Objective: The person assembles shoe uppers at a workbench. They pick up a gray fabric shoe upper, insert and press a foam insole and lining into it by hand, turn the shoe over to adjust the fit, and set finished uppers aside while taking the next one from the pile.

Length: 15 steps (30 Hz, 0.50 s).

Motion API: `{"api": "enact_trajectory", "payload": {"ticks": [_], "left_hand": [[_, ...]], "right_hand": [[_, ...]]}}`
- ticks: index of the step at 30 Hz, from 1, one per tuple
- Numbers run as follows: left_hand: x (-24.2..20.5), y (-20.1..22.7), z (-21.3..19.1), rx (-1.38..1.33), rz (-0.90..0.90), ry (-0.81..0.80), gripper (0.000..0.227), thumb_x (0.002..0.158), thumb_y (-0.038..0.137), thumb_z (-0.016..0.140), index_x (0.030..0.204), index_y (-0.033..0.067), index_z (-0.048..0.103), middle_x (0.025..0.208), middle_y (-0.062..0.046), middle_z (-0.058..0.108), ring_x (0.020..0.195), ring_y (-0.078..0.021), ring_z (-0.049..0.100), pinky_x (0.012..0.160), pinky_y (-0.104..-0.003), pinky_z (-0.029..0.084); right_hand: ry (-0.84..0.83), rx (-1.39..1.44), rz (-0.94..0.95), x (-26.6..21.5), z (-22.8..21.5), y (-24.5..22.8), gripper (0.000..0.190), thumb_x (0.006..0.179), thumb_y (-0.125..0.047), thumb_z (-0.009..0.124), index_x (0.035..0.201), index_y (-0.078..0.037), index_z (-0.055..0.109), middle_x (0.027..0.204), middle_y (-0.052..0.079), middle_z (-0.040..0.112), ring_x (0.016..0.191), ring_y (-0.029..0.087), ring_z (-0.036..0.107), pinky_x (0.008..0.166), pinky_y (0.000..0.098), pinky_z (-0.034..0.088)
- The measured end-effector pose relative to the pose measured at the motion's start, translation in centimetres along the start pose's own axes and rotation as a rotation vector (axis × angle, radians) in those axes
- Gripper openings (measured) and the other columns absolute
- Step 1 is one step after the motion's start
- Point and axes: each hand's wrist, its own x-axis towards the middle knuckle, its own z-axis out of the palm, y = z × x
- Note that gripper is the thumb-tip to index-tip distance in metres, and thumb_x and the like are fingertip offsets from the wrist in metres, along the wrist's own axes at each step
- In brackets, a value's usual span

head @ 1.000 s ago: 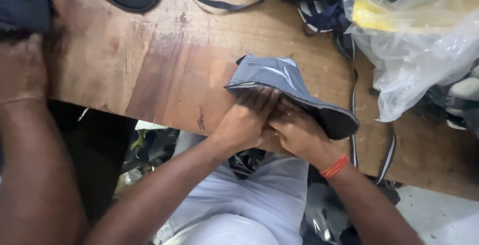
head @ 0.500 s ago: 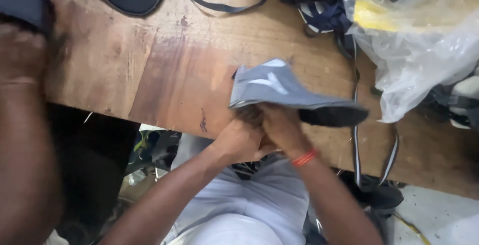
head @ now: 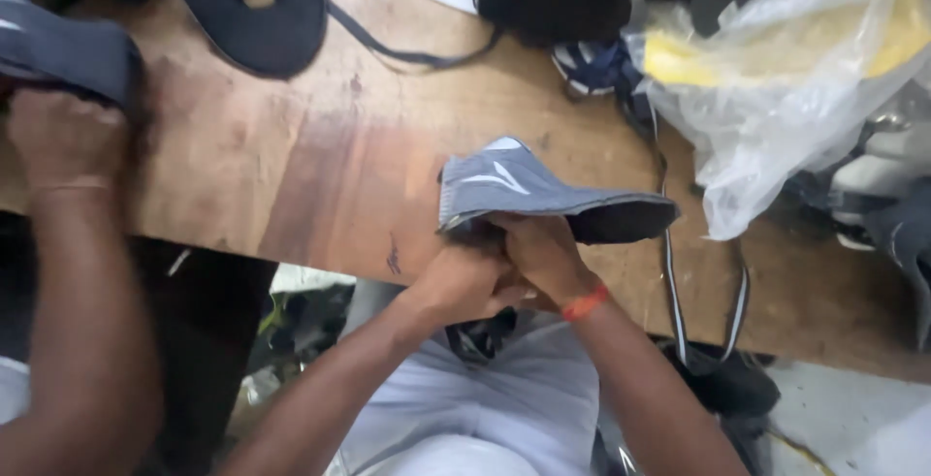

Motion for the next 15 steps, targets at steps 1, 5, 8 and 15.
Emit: {"api": "enact_trajectory", "payload": {"ticks": [1,5,8,15], "left_hand": [[-0.2,0.6,-1.6,-0.025,-0.055,-0.122,0.046,0.098,0.053,0.063,0.090,0.0107,0.079,0.095,-0.011,0.076,0.091,-0.0330,0.073,0.089,-0.045,0.055],[-2.6,1.5,-2.4,-0.050,0.283,0.777,0.023,0.105,0.028,0.072,0.114,0.0074,0.072,0.114,-0.011,0.074,0.105,-0.0284,0.071,0.091,-0.040,0.057],[-1.8,1.7,-5.5,0.237,0.033,0.988,0.051,0.083,0.025,0.072,0.128,0.0022,0.064,0.122,-0.021,0.066,0.110,-0.0353,0.061,0.087,-0.045,0.054],[1.3,6.4,-5.0,-0.287,0.177,0.253,0.059,0.082,0.023,0.071,0.138,0.0112,0.061,0.128,-0.013,0.067,0.121,-0.0322,0.062,0.099,-0.046,0.052]], "right_hand": [[0.000,0.255,0.069,-0.1,-0.3,-0.4,0.031,0.091,-0.008,0.056,0.115,-0.007,0.075,0.117,0.015,0.074,0.111,0.037,0.069,0.100,0.0454,0.053],[0.047,0.271,0.024,-2.6,-0.4,-2.8,0.030,0.092,-0.010,0.058,0.117,0.000,0.072,0.119,0.019,0.072,0.113,0.038,0.067,0.103,0.0445,0.051],[0.065,-0.090,-0.172,-4.3,0.6,-5.7,0.040,0.085,-0.008,0.060,0.122,0.002,0.070,0.123,0.023,0.068,0.117,0.040,0.061,0.102,0.0441,0.046],[-0.054,-0.051,-0.255,-6.9,6.2,-8.1,0.040,0.077,-0.015,0.067,0.117,-0.008,0.068,0.126,0.013,0.066,0.126,0.036,0.059,0.112,0.0504,0.040]]}}
